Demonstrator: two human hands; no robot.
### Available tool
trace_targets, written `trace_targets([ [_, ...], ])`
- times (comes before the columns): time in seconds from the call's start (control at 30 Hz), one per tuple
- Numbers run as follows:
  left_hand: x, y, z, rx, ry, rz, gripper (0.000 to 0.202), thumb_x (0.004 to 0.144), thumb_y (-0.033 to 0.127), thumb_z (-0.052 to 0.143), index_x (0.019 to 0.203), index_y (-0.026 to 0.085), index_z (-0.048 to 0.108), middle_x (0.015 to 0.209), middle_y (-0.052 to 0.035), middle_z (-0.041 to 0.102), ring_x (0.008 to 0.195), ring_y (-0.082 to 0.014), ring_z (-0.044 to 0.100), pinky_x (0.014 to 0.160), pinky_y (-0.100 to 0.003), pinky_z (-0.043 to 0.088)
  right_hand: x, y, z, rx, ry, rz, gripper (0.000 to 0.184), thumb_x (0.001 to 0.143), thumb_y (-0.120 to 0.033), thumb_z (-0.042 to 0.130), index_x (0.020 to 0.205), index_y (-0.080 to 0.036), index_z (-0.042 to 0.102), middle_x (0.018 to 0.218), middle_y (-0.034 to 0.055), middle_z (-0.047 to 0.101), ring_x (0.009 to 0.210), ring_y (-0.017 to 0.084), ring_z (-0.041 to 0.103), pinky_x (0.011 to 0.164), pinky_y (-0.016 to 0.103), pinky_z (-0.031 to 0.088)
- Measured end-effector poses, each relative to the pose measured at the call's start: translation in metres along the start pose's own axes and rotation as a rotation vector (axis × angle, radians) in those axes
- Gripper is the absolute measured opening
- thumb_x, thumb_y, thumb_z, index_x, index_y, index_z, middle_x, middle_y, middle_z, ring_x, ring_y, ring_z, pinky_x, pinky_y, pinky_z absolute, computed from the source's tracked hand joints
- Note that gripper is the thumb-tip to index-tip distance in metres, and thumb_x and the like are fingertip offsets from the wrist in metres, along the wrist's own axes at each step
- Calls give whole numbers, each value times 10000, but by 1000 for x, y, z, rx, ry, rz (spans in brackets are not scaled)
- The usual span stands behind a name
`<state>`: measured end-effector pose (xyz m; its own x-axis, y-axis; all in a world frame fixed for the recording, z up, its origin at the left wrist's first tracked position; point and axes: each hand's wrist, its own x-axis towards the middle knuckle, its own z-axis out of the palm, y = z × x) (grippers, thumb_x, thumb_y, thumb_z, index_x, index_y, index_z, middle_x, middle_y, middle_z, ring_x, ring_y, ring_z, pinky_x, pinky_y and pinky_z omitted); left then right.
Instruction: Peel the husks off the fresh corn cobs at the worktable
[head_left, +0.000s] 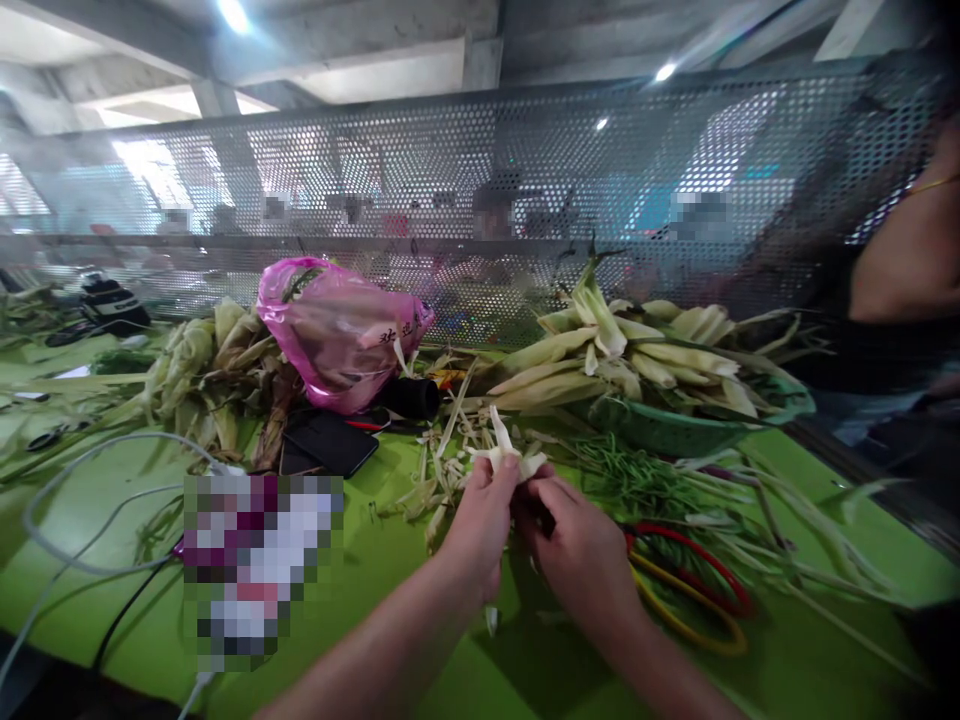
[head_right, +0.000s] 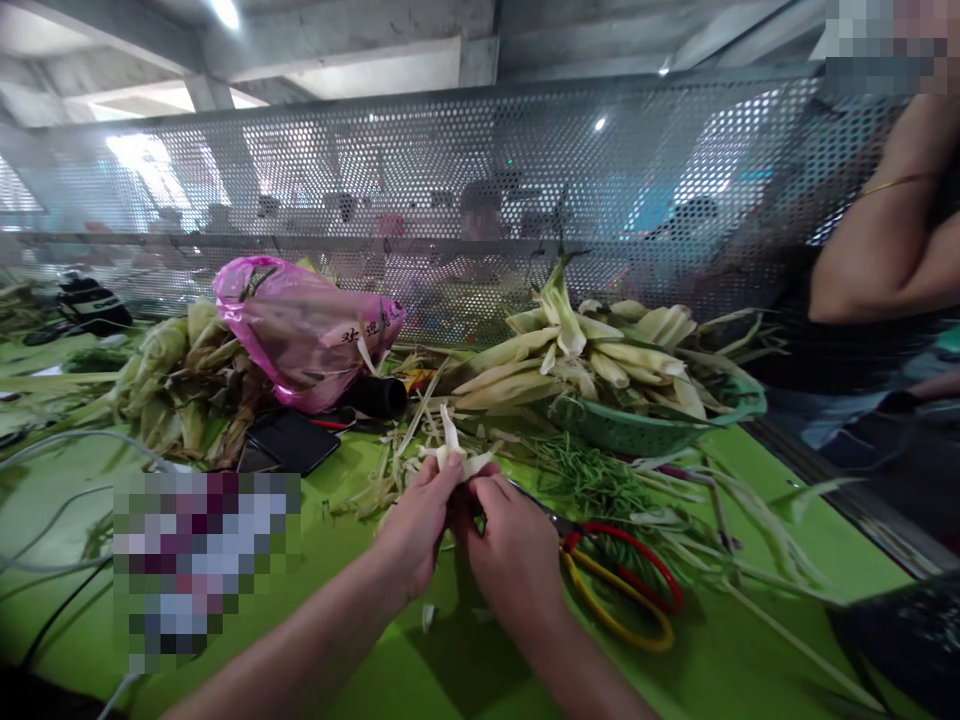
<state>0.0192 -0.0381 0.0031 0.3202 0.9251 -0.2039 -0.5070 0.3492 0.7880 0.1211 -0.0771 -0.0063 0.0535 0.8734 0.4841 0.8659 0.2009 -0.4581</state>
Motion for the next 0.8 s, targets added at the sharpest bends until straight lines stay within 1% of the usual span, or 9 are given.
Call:
trace_targets([
  [0.17, 3, 11, -2, -11, -33, 49, 406, 747, 489, 677, 932, 206, 454, 786, -20, 671, 737, -166, 657, 704, -275, 480, 0, -10, -9, 24, -160, -19, 73, 741, -137, 524, 698, -196, 526, 768, 31, 604, 679, 183, 541, 598, 277, 364],
  [0.27, 6, 16, -5, 38, -59, 62, 418, 738, 509, 674, 893, 211, 426, 703, 1, 648, 654, -150, 634, 607, -238, 448, 0, -8, -19, 158, -237, 15, 78, 762, -171, 555, 700, -203, 522, 718, 10, 574, 640, 166, 515, 574, 265, 367],
  [0.33, 7, 19, -7, 88, -69, 78, 412, 745, 514, 663, 888, 205, 430, 652, 10, 630, 596, -136, 604, 578, -230, 431, 1, -1, -25, 288, -168, 91, 75, 820, -275, 593, 796, -211, 561, 734, 2, 570, 605, 150, 493, 550, 255, 376],
  [0.43, 9, 21, -9, 167, -100, 73, 395, 757, 508, 655, 857, 189, 444, 601, 13, 605, 531, -108, 544, 562, -222, 409, 5, 10, -32, 427, 26, 196, 298, 853, -407, 610, 1094, -235, 578, 973, 32, 600, 610, 131, 495, 582, 262, 431],
  [0.47, 8, 21, -9, 185, -120, 65, 394, 757, 507, 656, 841, 182, 451, 596, 12, 598, 527, -100, 529, 562, -218, 403, 7, 13, -33, 457, 43, 213, 371, 860, -422, 603, 1184, -247, 558, 1078, 48, 591, 634, 130, 510, 621, 273, 453],
  [0.53, 8, 20, -9, 204, -164, 45, 396, 757, 511, 660, 825, 170, 472, 600, 11, 584, 536, -90, 507, 566, -213, 387, 11, 15, -35, 521, -20, 240, 430, 866, -445, 587, 1249, -251, 555, 1197, 69, 571, 728, 152, 557, 715, 302, 476],
  [0.6, 6, 18, -8, 225, -201, 29, 404, 756, 523, 662, 813, 161, 492, 599, 15, 562, 543, -82, 484, 559, -205, 357, 14, 14, -35, 586, -119, 279, 382, 856, -468, 588, 1142, -218, 627, 1111, 75, 624, 813, 189, 579, 756, 313, 473],
  [0.67, 5, 18, -8, 223, -229, 10, 414, 749, 530, 669, 791, 157, 496, 602, 28, 520, 533, -66, 439, 536, -197, 310, 16, 14, -35, 628, -169, 310, 321, 835, -479, 603, 963, -192, 665, 911, 60, 655, 806, 200, 576, 730, 301, 464],
  [0.8, 3, 19, -7, 141, -227, -86, 450, 698, 533, 716, 795, 168, 472, 619, 71, 391, 500, -38, 309, 495, -187, 236, 17, 21, -35, 608, -118, 376, 301, 797, -489, 625, 810, -188, 636, 678, 1, 569, 619, 148, 488, 581, 259, 403],
])
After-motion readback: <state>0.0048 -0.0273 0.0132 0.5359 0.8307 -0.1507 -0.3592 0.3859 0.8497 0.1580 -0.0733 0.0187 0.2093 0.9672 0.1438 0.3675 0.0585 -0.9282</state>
